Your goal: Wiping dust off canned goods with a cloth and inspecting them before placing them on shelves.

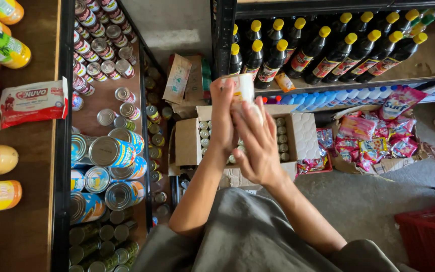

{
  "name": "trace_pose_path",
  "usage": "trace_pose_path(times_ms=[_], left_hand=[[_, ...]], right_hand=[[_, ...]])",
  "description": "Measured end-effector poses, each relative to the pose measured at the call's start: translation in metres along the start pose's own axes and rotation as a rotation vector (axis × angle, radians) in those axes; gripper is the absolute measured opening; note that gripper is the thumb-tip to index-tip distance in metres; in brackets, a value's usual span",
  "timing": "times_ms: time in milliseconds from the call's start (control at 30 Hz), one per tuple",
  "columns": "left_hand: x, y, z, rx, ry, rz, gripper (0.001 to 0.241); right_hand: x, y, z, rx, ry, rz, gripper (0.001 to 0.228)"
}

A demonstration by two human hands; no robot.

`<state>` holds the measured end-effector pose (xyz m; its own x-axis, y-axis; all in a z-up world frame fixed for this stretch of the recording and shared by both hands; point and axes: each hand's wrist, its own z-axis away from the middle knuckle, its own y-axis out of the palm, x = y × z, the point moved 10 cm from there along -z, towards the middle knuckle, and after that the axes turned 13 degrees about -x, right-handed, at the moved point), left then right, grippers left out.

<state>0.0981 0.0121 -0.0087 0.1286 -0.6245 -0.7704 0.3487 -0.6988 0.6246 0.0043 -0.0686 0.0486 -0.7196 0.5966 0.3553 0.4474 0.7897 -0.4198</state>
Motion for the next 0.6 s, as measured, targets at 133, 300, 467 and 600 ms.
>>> trace_pose_path(times_ms=[133, 300, 467, 600], left_hand=[[0.009, 0.003, 0.004, 0.033, 0.025, -0.077, 0.038], [-0.002, 0.024, 0.022, 0.159, 0.115, -0.283, 0.047], [-0.031, 0.027, 0.024, 0.068, 0.054, -0.088, 0.037], [-0.007, 0.021, 0.01, 0.155, 0.012, -0.084, 0.051]], right_hand=[[-0.017, -0.003, -0.014, -0.018, -0.008, 0.006, 0.071], [-0.023, -0.014, -0.034, -0.058, -0.011, 0.057, 0.074], [-0.004, -0.002, 0.0, -0.038, -0.018, -0.025, 0.071], [-0.018, -0.006, -0.015, -0.061, -0.005, -0.018, 0.068]])
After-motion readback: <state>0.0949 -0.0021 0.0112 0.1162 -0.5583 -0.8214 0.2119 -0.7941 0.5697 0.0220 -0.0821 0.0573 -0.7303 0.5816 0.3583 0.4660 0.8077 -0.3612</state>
